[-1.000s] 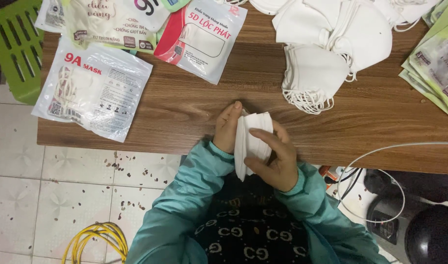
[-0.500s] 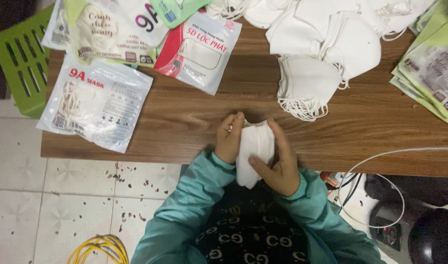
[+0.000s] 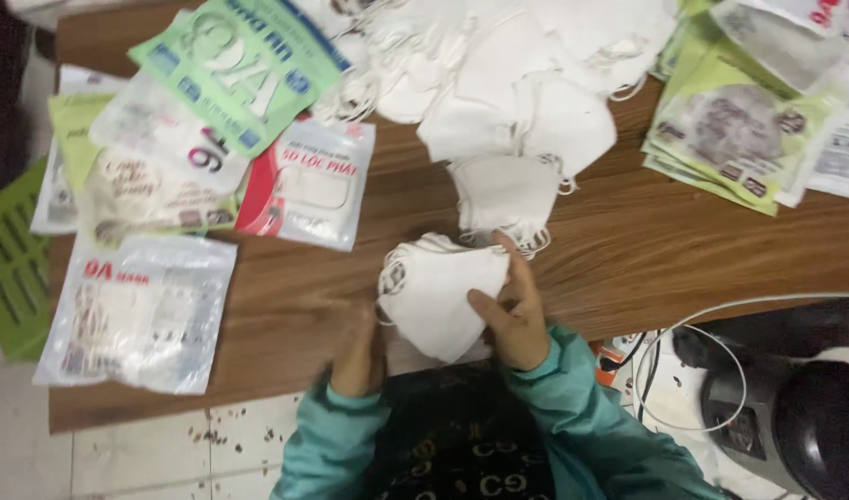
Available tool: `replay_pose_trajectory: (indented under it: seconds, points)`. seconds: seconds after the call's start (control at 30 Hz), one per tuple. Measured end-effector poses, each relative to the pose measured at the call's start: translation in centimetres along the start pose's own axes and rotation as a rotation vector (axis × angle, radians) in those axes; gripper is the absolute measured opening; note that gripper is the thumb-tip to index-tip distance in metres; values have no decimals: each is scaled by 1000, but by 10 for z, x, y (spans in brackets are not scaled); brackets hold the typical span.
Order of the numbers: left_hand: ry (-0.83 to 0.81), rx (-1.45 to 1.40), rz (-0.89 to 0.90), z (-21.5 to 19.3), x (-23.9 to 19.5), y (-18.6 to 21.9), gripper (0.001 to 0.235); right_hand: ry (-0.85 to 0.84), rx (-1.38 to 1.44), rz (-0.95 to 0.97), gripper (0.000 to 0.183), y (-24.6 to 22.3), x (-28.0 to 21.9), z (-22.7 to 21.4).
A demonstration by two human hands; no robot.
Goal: Sorting and stacking face masks on a wooden table for packaging.
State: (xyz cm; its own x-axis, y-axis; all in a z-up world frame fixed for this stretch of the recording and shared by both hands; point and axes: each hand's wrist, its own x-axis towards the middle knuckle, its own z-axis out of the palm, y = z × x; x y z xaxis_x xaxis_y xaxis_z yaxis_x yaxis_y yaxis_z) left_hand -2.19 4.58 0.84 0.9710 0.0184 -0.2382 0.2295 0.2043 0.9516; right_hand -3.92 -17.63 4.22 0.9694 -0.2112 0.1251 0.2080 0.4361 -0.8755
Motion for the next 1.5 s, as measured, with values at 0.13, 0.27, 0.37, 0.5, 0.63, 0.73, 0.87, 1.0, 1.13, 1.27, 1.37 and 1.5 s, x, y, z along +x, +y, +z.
replay_pose_trajectory:
  seconds: [0.13, 0.27, 0.37, 0.5, 0.63, 0.73, 0.87, 1.0, 1.13, 1.27, 1.37, 1.5]
  points:
    - [-242, 128, -313, -7, -20, -28, 45, 15, -33, 74, 79, 8, -6, 8]
    - [-38, 406, -212, 19, -24, 26, 59, -183, -227, 131, 63, -2, -9, 6]
    - [-168, 640, 184, 24, -14, 32, 57, -204, -428, -11, 55, -12, 0, -2]
    - [-113, 632, 230, 32, -5, 26, 56, -247, -717, -311, 39, 9, 7, -21]
    - [-63, 621, 269, 38, 3, 18, 56, -228, -760, -256, 40, 19, 8, -41]
    - [-7, 617, 292, 37, 3, 11, 55, -362, -735, -177, 31, -3, 15, -60]
    - [100, 594, 353, 35, 11, 6, 55, -51, -1060, -505, 19, -56, 54, -115]
    - [240, 568, 395, 22, 5, 6, 54, 212, -1845, -688, 26, -101, 101, -214]
    - [278, 546, 339, 22, 6, 5, 56, 327, -2245, -550, 60, -124, 126, -290]
    - [239, 440, 230, 20, 6, -2, 54, 323, -2348, -97, 53, -118, 134, -327]
    - [221, 402, 337, 22, 8, -3, 47, 266, -2437, 79, 48, -123, 138, -328]
    - [244, 363, 344, 19, 6, -13, 50, 237, -2441, 159, 44, -134, 143, -333]
